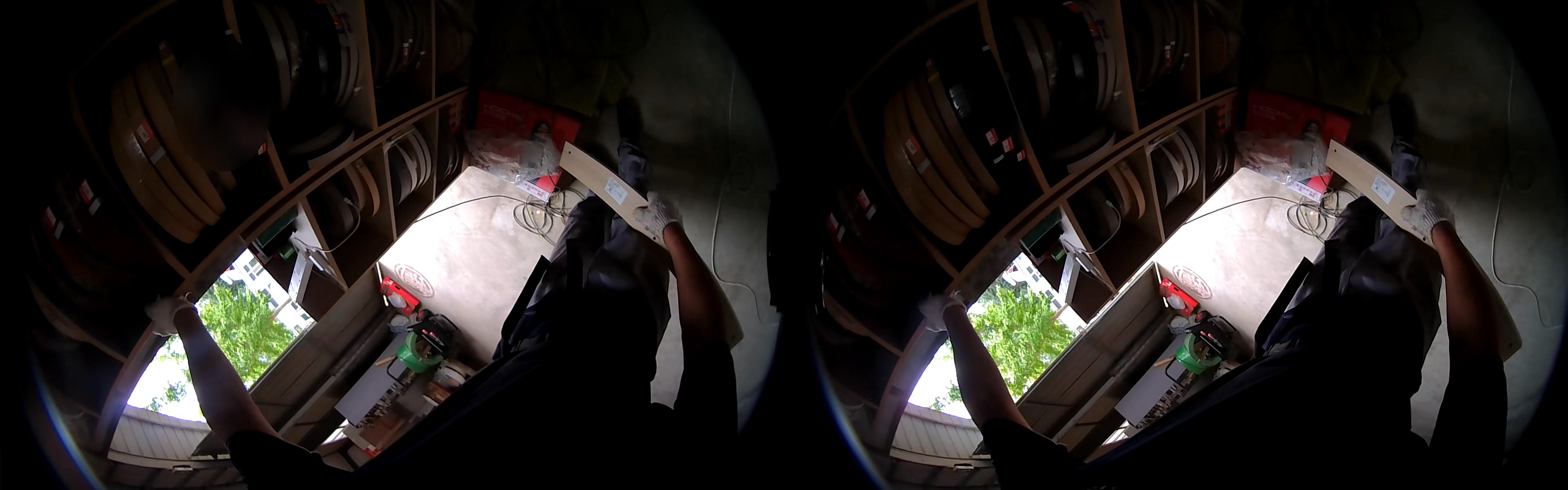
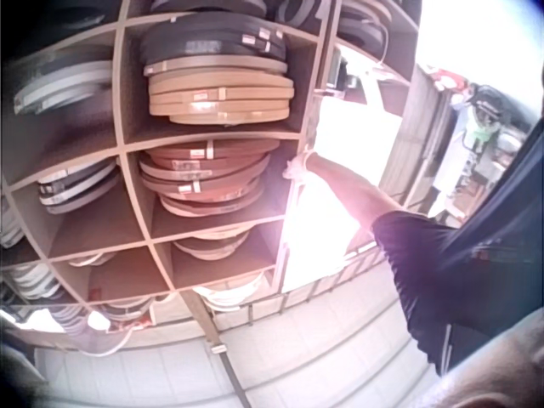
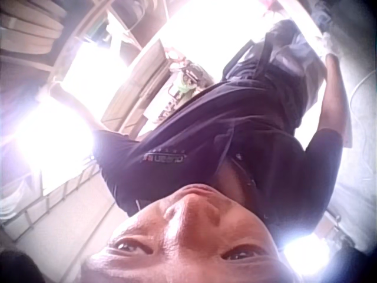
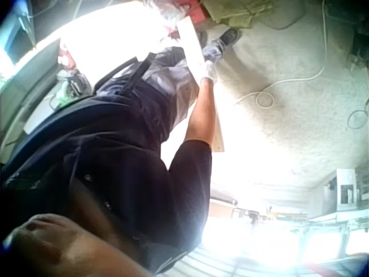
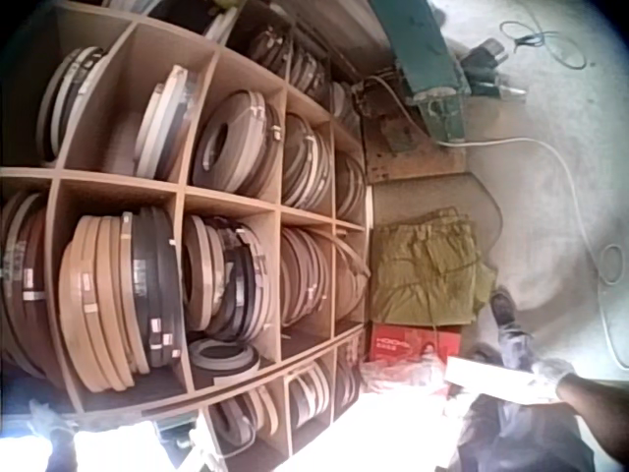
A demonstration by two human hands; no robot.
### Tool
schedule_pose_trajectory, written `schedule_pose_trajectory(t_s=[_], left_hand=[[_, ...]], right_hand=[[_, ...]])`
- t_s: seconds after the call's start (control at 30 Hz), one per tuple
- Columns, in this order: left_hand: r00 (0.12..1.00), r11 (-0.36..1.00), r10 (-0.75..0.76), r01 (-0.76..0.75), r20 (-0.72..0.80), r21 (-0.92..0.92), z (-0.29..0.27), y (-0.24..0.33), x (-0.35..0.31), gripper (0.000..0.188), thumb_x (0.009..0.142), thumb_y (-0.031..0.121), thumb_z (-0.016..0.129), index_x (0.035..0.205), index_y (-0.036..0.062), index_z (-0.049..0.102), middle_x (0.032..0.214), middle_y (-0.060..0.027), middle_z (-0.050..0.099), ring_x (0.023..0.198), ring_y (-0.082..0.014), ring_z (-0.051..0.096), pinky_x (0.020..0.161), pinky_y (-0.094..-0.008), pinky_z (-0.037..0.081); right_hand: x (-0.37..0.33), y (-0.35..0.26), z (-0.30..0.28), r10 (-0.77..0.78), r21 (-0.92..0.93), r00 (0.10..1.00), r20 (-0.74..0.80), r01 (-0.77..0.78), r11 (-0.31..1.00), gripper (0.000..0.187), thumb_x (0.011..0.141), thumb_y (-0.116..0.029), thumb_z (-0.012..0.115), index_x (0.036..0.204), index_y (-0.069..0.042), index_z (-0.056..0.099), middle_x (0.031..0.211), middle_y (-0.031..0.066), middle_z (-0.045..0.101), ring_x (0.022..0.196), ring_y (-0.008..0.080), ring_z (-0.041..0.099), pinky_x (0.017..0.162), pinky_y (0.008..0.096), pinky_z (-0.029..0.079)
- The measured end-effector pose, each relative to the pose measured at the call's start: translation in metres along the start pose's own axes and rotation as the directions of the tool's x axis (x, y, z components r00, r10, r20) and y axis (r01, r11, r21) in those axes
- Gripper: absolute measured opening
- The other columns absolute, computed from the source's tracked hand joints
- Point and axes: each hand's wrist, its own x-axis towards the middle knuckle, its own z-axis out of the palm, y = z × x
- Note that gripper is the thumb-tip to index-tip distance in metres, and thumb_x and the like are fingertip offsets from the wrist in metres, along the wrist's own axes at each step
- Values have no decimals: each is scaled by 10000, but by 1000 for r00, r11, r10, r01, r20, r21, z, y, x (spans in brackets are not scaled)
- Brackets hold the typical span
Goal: The person picks up a wooden board and walks through a workshop to gather a roll of edge banding material from a shelf, then carries both items through the facility.
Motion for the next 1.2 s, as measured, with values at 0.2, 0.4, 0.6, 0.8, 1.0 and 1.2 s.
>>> schedule_pose_trajectory(t_s=[0.2, 0.4, 0.6, 0.8, 1.0, 1.2], left_hand=[[999, 979, -54, 53, -1, -196, -18, 28, -27, 601, 784, 430, 777, 1180, 34, 559, 1143, -109, 666, 1043, -314, 664, 911, -398, 504], [996, 995, -75, 72, -42, -65, 13, -27, 31, 609, 767, 476, 779, 1195, 79, 606, 1222, -83, 618, 1079, -260, 651, 905, -384, 508], [993, 966, 119, -113, -13, 231, -29, 11, -47, 601, 742, 598, 739, 1151, 162, 681, 1216, -74, 606, 1086, -229, 633, 887, -420, 502], [994, 991, -65, 54, -87, -121, 2, 23, -50, 484, 940, 426, 554, 1271, 76, 505, 1221, -186, 571, 1057, -319, 616, 872, -468, 516], [773, -419, -343, 382, 533, -824, -98, 20, -88, 445, 934, 266, 508, 1302, 19, 470, 1152, -230, 627, 992, -357, 649, 804, -457, 527], [784, -450, -407, 275, 469, -850, -51, 32, -68, 452, 915, 258, 532, 1291, 13, 480, 1098, -232, 639, 978, -384, 633, 848, -452, 493]], right_hand=[[2, 15, 8, 5, 25, 1000, -6, -5, 1000, 473, 738, -402, 641, 1080, -75, 626, 1075, 234, 664, 1009, 409, 639, 868, 466, 517], [9, -6, 9, -48, 39, 999, 0, 48, 998, 441, 728, -396, 657, 1030, -75, 640, 1031, 230, 671, 987, 402, 646, 850, 464, 519], [5, 19, 8, -107, 40, 982, -154, 114, 993, 488, 733, -424, 686, 1060, -67, 629, 1066, 223, 665, 1003, 401, 642, 843, 467, 521], [40, 40, 50, -82, 22, 988, -131, 86, 996, 704, 715, -499, 734, 1242, -51, 603, 1276, 223, 597, 1190, 372, 576, 980, 443, 484], [-64, -38, -68, 8, 180, 948, -318, 52, 982, 370, 667, -290, 712, 912, -14, 687, 906, 233, 690, 853, 395, 677, 725, 434, 548], [-6, -5, -63, -14, 175, 836, -549, 131, 976, 370, 671, -325, 726, 845, -1, 698, 836, 240, 686, 812, 399, 677, 686, 467, 529]])
